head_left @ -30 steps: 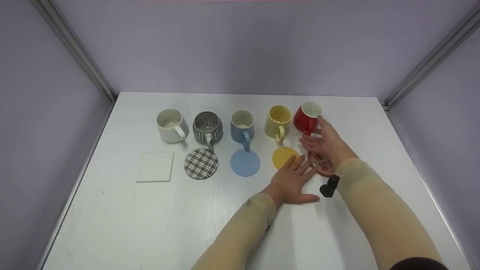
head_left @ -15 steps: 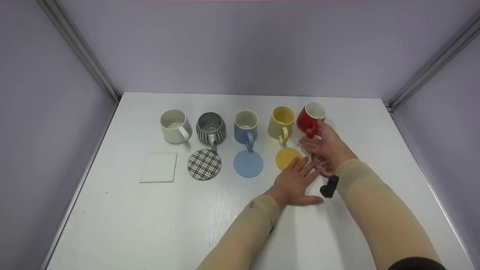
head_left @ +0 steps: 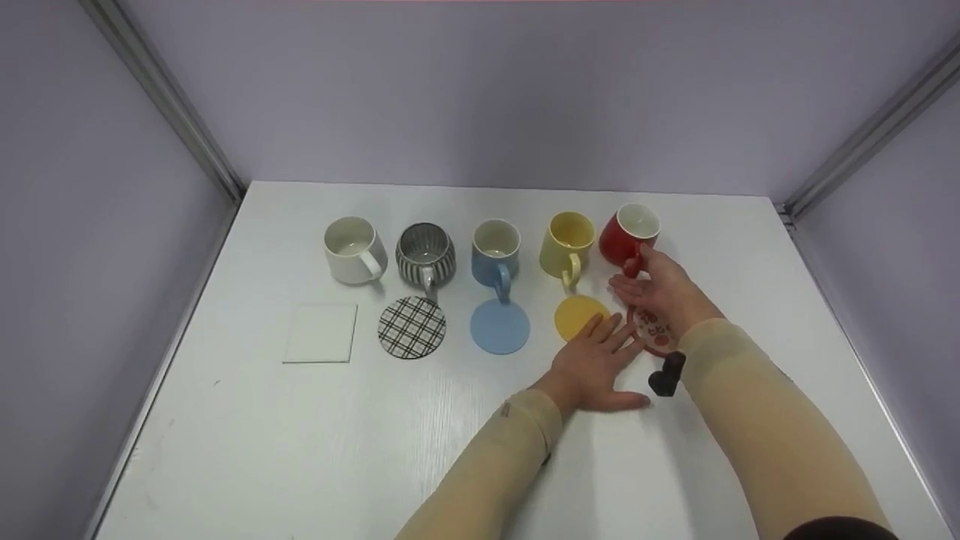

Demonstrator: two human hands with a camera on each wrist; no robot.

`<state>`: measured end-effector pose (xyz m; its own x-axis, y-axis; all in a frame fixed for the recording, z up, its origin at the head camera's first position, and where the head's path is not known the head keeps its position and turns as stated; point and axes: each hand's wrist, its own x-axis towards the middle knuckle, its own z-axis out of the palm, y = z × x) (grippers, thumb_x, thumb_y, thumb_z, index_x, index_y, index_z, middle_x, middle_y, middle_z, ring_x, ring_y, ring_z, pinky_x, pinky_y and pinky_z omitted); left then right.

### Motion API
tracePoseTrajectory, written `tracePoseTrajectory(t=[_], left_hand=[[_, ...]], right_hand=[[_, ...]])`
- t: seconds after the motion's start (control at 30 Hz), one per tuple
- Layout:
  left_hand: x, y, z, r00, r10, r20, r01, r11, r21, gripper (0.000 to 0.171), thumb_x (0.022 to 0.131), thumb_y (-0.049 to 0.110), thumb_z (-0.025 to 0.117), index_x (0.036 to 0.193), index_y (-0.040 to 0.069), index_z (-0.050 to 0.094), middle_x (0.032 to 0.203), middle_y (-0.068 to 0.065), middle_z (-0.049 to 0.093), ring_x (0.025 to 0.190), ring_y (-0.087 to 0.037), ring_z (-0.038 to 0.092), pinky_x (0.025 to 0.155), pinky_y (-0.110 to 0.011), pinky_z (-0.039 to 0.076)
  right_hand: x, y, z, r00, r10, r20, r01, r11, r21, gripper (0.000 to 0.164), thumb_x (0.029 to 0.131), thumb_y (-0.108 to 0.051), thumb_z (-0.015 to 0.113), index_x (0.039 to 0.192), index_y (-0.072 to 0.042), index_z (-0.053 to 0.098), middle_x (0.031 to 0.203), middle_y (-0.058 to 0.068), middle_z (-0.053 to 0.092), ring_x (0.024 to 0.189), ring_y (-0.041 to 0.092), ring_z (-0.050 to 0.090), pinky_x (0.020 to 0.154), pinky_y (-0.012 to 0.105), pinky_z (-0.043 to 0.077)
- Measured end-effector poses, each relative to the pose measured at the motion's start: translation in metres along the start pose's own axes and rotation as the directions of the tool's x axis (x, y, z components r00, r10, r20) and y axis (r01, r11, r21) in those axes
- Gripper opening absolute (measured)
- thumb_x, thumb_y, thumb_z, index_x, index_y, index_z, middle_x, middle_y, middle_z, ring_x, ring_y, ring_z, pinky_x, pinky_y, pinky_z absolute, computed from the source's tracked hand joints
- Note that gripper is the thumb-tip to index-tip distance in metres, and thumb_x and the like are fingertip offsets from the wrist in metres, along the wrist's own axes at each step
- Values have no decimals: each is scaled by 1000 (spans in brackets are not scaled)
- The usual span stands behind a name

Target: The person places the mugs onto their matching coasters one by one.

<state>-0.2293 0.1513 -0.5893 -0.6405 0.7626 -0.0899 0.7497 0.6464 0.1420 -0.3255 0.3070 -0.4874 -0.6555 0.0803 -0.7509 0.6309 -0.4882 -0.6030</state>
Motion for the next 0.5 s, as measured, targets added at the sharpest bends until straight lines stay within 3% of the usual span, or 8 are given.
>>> tracePoseTrajectory(t=[0.23,0.5], left_hand=[[-3,3,1,1000,4,-17,-3,1000,26,100,90,94,13,171,35,8,177,10,-3,163,-18,-10,129,-43,-10],[-2,4,5,1000,0,-12,0,1000,2,100,89,94,14,170,37,5,176,12,-7,162,-17,-13,128,-42,-12]], right_hand=[[-2,-2,-10,999,-37,-17,35,994,-106,46,112,-51,44,135,-11,47,162,17,40,146,28,50,114,38,47],[-6,-1,-15,997,-67,-25,62,984,-167,51,111,-54,43,139,-12,46,161,17,43,145,28,51,114,36,47]])
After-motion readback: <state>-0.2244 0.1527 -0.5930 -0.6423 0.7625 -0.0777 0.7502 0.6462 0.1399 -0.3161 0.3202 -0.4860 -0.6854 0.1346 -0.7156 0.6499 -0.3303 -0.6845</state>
